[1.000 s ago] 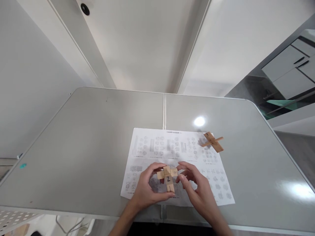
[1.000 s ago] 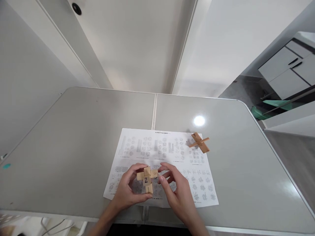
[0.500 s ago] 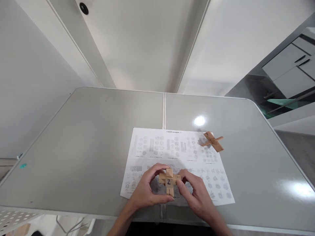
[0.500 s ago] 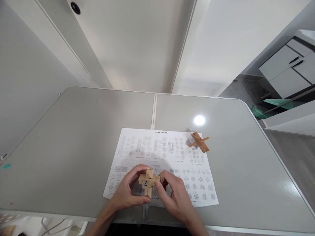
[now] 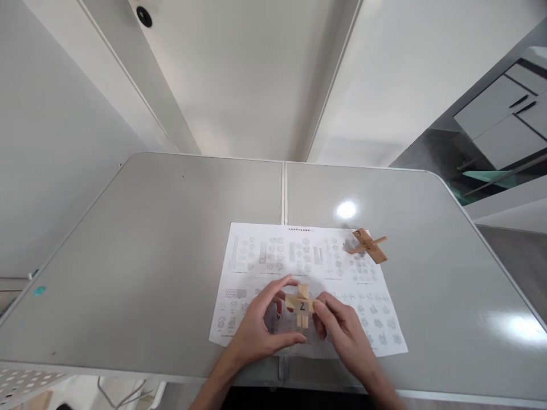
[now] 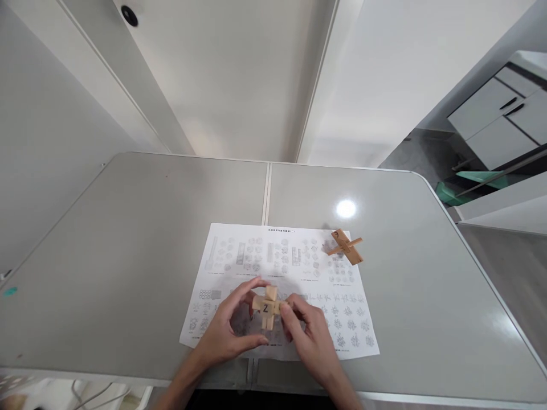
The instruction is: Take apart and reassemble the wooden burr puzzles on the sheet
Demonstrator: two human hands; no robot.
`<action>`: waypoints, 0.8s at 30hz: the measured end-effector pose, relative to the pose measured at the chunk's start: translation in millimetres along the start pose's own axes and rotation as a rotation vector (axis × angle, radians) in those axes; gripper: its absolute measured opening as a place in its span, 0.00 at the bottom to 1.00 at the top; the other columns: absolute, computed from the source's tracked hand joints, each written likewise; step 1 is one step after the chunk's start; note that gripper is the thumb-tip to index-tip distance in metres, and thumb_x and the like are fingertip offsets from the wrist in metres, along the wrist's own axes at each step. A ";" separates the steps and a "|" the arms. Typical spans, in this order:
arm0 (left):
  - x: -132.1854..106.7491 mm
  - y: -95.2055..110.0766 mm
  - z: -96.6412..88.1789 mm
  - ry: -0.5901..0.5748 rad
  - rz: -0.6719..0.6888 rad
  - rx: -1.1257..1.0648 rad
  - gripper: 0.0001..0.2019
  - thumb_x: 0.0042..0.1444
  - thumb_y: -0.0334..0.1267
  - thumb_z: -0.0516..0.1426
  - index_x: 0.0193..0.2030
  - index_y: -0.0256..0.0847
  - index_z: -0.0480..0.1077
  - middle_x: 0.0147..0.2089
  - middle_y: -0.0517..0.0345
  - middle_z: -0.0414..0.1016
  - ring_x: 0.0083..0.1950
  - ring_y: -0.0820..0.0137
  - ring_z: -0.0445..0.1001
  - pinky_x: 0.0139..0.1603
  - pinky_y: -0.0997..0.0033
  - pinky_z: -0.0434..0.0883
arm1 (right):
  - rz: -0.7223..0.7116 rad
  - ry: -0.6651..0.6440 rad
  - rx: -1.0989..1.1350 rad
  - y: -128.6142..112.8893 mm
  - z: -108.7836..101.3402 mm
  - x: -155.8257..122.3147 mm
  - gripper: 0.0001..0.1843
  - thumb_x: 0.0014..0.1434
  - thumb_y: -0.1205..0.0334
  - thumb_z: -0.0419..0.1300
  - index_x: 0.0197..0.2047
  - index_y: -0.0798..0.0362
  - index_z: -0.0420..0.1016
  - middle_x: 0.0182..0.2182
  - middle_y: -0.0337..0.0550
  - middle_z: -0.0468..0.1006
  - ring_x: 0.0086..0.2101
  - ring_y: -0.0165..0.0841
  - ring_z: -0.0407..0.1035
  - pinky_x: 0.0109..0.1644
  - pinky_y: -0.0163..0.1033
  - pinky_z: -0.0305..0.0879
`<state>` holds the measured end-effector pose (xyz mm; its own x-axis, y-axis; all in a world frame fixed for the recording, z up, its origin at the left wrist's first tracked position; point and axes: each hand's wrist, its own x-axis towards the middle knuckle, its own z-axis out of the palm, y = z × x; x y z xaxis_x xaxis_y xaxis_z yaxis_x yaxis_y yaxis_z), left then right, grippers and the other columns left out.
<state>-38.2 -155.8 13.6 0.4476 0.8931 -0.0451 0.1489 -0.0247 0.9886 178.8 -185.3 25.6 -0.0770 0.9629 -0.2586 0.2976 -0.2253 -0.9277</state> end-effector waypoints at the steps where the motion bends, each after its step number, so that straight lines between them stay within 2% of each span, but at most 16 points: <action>1: 0.3 -1.7 0.5 0.007 0.003 -0.002 0.44 0.54 0.47 0.73 0.75 0.54 0.60 0.65 0.47 0.74 0.49 0.62 0.78 0.51 0.61 0.77 | 0.022 0.043 -0.010 2.0 -6.3 0.8 0.29 0.75 0.39 0.49 0.26 0.48 0.63 0.21 0.35 0.67 0.25 0.34 0.65 0.32 0.37 0.61; 3: 1.0 -4.5 1.8 0.032 0.011 0.002 0.39 0.57 0.43 0.71 0.73 0.53 0.61 0.62 0.47 0.75 0.47 0.64 0.77 0.48 0.63 0.77 | 0.067 0.152 -0.076 8.0 -23.3 2.3 0.29 0.74 0.38 0.50 0.26 0.48 0.64 0.21 0.36 0.68 0.24 0.34 0.65 0.31 0.36 0.61; 7: 3.5 -5.1 4.4 0.107 0.008 0.028 0.22 0.63 0.38 0.65 0.63 0.48 0.70 0.59 0.49 0.74 0.44 0.68 0.77 0.46 0.65 0.76 | 0.147 0.384 -0.276 23.2 -61.2 2.4 0.30 0.71 0.36 0.52 0.24 0.47 0.64 0.20 0.36 0.68 0.23 0.33 0.62 0.29 0.37 0.60; 11: 6.2 -0.9 5.6 0.132 -0.008 0.043 0.14 0.65 0.36 0.63 0.57 0.46 0.73 0.55 0.52 0.74 0.41 0.70 0.77 0.45 0.66 0.76 | 0.192 0.492 -0.396 32.5 -84.3 -0.9 0.29 0.71 0.36 0.52 0.25 0.47 0.65 0.20 0.37 0.71 0.22 0.35 0.64 0.30 0.38 0.61; 18: 7.6 2.0 6.0 0.118 -0.019 0.046 0.10 0.67 0.37 0.60 0.54 0.45 0.73 0.53 0.52 0.75 0.40 0.71 0.77 0.44 0.66 0.75 | 0.244 0.574 -0.492 40.4 -93.2 0.0 0.28 0.70 0.37 0.53 0.27 0.47 0.69 0.21 0.40 0.78 0.23 0.37 0.71 0.32 0.39 0.63; 24: 8.1 1.4 6.4 0.114 -0.020 0.061 0.09 0.69 0.38 0.59 0.53 0.46 0.74 0.52 0.53 0.77 0.41 0.69 0.77 0.44 0.67 0.76 | 0.259 0.557 -0.517 47.5 -95.1 -0.7 0.28 0.71 0.37 0.52 0.27 0.48 0.69 0.22 0.41 0.79 0.23 0.37 0.71 0.32 0.39 0.63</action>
<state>-28.7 -151.5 13.7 0.3416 0.9388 -0.0448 0.2119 -0.0305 0.9768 283.4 -182.5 7.3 0.5001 0.8529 -0.1495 0.6545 -0.4854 -0.5797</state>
